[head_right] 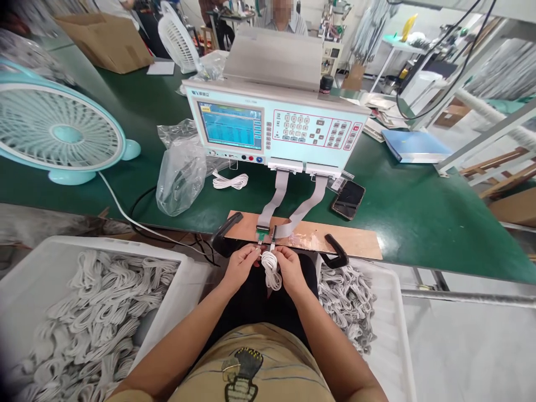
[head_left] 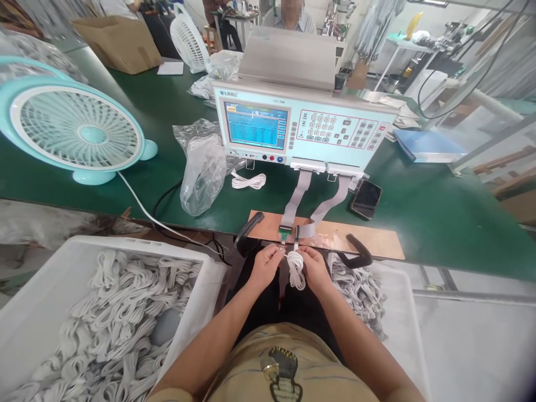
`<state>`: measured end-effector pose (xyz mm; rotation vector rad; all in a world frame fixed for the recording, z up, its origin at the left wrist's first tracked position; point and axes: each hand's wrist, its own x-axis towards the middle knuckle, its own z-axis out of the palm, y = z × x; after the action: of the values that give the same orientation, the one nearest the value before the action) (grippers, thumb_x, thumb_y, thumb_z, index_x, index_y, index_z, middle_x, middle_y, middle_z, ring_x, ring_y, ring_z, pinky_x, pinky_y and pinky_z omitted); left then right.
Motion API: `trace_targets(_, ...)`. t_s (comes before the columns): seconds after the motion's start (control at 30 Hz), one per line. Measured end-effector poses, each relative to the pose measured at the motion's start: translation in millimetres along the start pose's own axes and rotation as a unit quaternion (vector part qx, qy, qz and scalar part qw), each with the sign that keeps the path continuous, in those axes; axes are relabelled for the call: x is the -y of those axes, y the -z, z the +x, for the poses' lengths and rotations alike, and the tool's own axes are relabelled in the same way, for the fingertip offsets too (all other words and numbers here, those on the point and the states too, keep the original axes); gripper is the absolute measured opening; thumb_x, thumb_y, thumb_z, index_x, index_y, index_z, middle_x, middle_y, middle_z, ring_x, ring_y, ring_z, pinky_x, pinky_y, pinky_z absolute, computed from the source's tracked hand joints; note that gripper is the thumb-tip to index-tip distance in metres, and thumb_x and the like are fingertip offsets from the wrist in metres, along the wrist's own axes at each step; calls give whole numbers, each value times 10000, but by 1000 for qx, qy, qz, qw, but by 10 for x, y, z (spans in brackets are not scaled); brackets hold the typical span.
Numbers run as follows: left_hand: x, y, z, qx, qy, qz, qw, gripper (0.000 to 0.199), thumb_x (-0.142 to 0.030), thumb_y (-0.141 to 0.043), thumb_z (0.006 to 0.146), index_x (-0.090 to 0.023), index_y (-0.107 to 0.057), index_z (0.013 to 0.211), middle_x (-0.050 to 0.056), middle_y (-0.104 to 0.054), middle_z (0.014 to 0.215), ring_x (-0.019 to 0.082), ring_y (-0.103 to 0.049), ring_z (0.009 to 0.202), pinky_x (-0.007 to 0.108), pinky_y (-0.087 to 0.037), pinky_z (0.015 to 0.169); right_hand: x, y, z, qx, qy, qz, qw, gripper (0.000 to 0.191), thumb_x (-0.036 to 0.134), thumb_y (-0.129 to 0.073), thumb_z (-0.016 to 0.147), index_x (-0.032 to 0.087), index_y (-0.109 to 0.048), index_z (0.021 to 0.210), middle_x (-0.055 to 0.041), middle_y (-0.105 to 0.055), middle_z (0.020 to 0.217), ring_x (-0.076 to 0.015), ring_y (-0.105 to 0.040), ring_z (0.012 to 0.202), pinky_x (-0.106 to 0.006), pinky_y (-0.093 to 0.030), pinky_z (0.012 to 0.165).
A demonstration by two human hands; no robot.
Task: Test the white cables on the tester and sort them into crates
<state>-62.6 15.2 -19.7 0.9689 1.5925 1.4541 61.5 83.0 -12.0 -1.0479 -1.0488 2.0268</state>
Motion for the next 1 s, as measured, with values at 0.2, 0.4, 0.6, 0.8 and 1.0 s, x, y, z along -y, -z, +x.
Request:
trace_targets(0.2,28,-29,22,-20,1,10,1000,326,-391,-482,818,-150,-566,616,0,-522,645,118,-496,636,220,-411,582,11,-1,0,-2,2,-2,1000,154,309,-687,656,166,-635,679,20,-579,591,-95,-454,509,-221,-349,515)
trace_targets(0.4,6,-28,19,-33,11,8,999,329,-404,-503,797,-155,-560,589,0,-544,633,123,-504,631,233,-420,610,14,6,1,4,3,-5,1000,164,324,-694,641,175,-636,677,13,-591,603,-108,-474,520,-232,-373,523)
trace_targets(0.6,45,-120,46,-62,37,-48,996,343,-427,-504,789,-149,-580,605,21,-621,699,142,-553,658,249,-437,632,8,-5,17,-15,13,-2,1000,166,322,-708,622,178,-650,680,14,-602,593,-107,-479,508,-235,-372,514)
trace_targets(0.8,-39,-161,-67,-93,24,26,995,396,-429,-444,828,-150,-551,570,6,-547,557,132,-518,577,253,-423,599,43,-6,8,-29,4,-12,1000,214,341,-741,587,178,-683,713,-8,-648,665,-132,-550,589,-260,-422,581)
trace_targets(1.0,-171,1059,-531,-176,-92,217,956,299,-353,-351,887,-175,-591,877,86,-631,976,182,-563,923,308,-412,847,-43,-15,102,-103,18,-55,993,200,318,-787,540,205,-710,686,-79,-652,761,-155,-583,635,-330,-459,616)
